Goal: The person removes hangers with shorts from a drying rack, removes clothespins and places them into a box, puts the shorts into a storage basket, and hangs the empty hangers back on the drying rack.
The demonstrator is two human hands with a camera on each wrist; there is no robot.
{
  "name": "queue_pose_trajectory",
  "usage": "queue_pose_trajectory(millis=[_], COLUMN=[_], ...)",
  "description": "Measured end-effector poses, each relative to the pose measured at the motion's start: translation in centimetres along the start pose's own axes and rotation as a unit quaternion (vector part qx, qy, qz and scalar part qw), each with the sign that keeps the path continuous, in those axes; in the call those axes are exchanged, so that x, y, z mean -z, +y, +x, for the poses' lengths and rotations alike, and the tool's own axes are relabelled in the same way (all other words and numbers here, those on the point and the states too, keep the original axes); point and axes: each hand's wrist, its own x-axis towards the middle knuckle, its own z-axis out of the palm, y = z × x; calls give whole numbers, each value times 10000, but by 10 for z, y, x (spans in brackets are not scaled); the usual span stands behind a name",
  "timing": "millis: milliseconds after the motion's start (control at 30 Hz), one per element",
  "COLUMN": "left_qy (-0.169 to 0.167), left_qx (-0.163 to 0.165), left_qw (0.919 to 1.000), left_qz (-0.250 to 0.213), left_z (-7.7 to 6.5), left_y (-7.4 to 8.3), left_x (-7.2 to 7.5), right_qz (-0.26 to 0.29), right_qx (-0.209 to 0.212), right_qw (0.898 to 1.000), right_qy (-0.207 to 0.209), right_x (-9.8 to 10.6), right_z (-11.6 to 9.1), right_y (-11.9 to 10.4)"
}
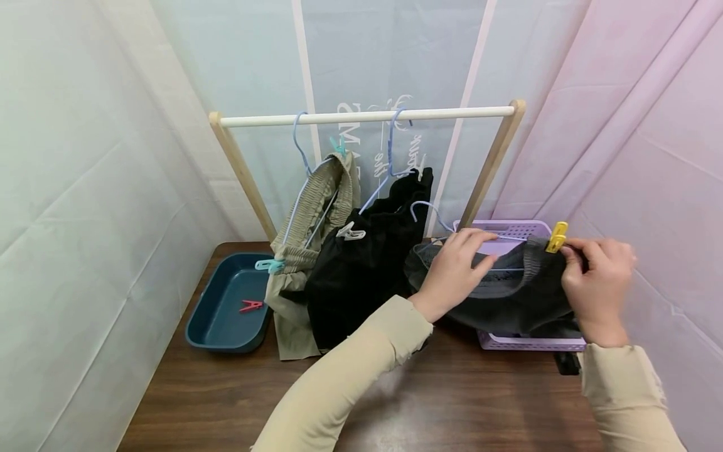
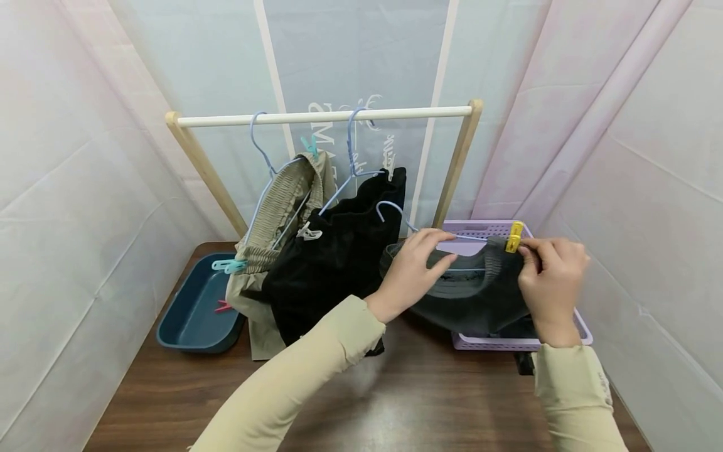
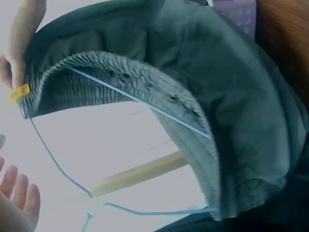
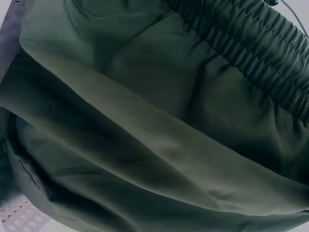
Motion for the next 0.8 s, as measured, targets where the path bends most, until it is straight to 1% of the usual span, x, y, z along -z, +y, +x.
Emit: queue_pose_trajectory(millis=[167,267,433,567,667,733,800], left_qy=[-187,-339,-545,-592,-549,-508,-459], left_qx=[-302,-441,-497,-545,-590,-531,-450], left_qw=[9984,9974,9949,9932,9931,9937,9952], left_qz=[429,463,691,837,857,843,732], left_z=[6,8,10,12,12,12,12], left_y=[10,15,21,25,27,27,27], left_x=[-1,-2,-4,-6,-7,-7,-7], right_qz=[222,307,502,588,676,737,783], right_qx=[521,805,1091,1333,1437,1480,1523], right_qw=[9977,9947,9900,9864,9846,9838,9829], right_qy=[365,558,748,768,724,700,670], right_x=[-13,-19,-23,-25,-27,-28,-29], right_z=[-3,-6,-10,-10,-10,-10,-12], right_y=[-10,-15,-16,-16,-18,-18,-18])
